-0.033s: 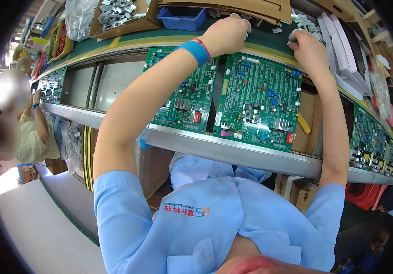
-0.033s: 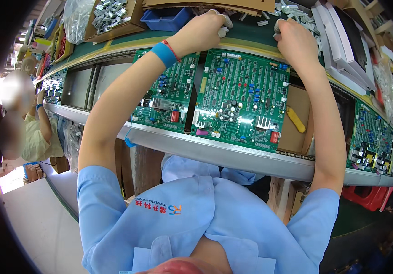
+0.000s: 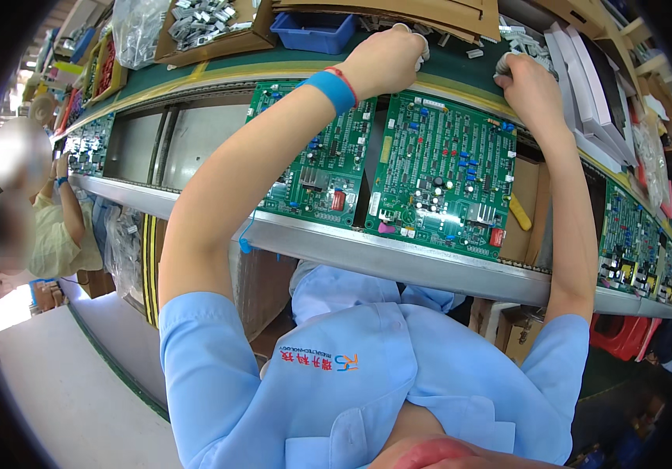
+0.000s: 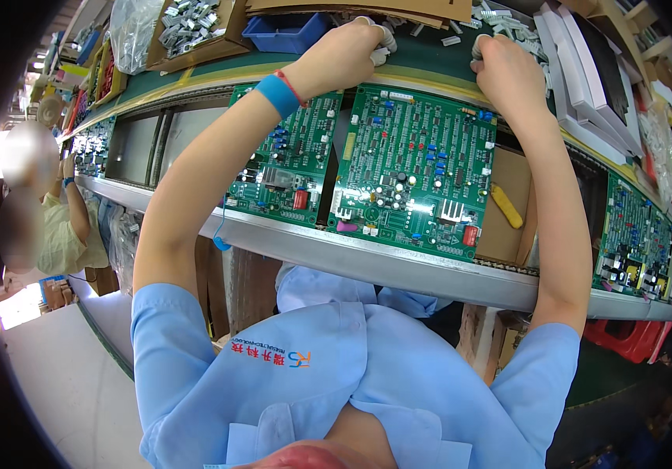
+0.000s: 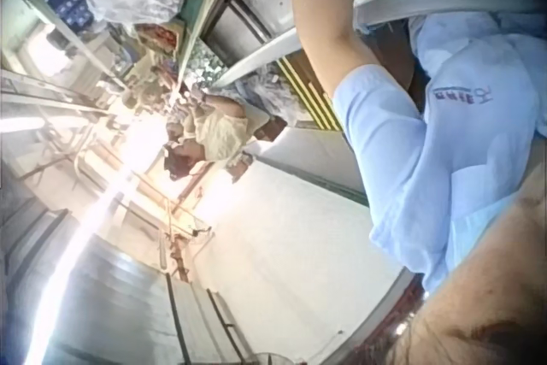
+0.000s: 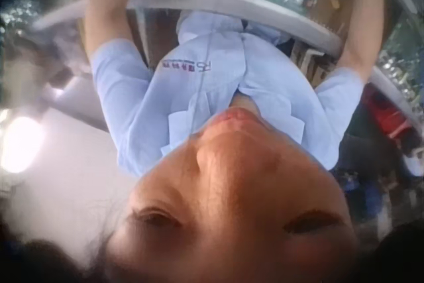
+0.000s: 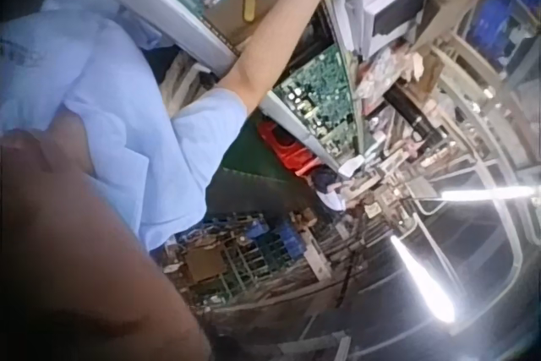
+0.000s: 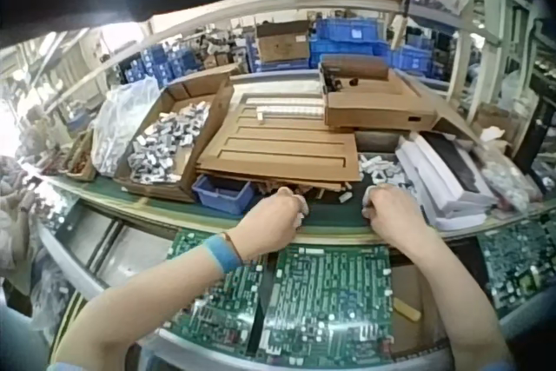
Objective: Assembling electronic components like transformers and heat sinks onto printed circuit boards on an assembly line.
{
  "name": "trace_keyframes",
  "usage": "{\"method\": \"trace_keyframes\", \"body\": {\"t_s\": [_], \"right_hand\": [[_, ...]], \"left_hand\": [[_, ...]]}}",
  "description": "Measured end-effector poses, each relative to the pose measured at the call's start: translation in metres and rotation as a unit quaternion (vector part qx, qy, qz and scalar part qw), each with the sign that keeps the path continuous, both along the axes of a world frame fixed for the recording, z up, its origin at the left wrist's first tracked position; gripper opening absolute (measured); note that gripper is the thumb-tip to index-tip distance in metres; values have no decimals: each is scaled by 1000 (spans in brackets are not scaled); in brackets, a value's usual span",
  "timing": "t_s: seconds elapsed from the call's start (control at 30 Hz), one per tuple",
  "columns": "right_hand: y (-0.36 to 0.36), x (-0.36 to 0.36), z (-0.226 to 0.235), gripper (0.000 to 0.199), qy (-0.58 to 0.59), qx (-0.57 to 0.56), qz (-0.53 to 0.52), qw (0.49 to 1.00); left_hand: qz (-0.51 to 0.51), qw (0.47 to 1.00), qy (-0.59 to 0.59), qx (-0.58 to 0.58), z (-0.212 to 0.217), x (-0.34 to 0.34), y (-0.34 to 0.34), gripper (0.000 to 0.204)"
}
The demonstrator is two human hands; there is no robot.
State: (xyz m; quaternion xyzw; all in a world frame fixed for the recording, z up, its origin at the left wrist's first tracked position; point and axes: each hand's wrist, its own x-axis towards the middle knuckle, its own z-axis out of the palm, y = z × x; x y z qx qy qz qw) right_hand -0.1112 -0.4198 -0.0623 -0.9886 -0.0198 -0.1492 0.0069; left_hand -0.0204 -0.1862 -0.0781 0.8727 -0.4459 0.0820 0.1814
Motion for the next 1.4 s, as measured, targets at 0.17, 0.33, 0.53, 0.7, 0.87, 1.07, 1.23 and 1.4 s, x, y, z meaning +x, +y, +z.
{"method": "trace_keyframes", "body": {"t_s": [0.17, 0.33, 0.53, 0.7, 0.87, 1.07, 1.23, 1.4], "right_hand": [[-14, 1, 0, 13, 14, 51, 26, 998], [-8, 2, 6, 12, 31, 65, 1, 997], [-9, -3, 6, 15, 54, 91, -3, 994], [0, -12, 13, 14, 40, 69, 1, 997], [3, -7, 14, 20, 83, 125, -52, 987], [-15, -2, 1, 21, 74, 122, -21, 989], [-15, -2, -1, 21, 75, 119, -26, 990], [-17, -2, -3, 21, 66, 128, -15, 989]], "left_hand": [[35, 997, 20, -70, 74, -40, 48, 13], [191, 936, 252, -154, 91, -78, 149, 18], [300, 827, 403, -252, 61, -124, 242, 22], [370, 798, 418, -226, 50, -144, 254, 18], [362, 875, 315, -63, 38, -140, 258, 16], [369, 886, 278, -19, 36, -138, 251, 16], [345, 906, 245, 22, 37, -133, 248, 18], [342, 901, 262, 55, 43, -129, 248, 20]]}}
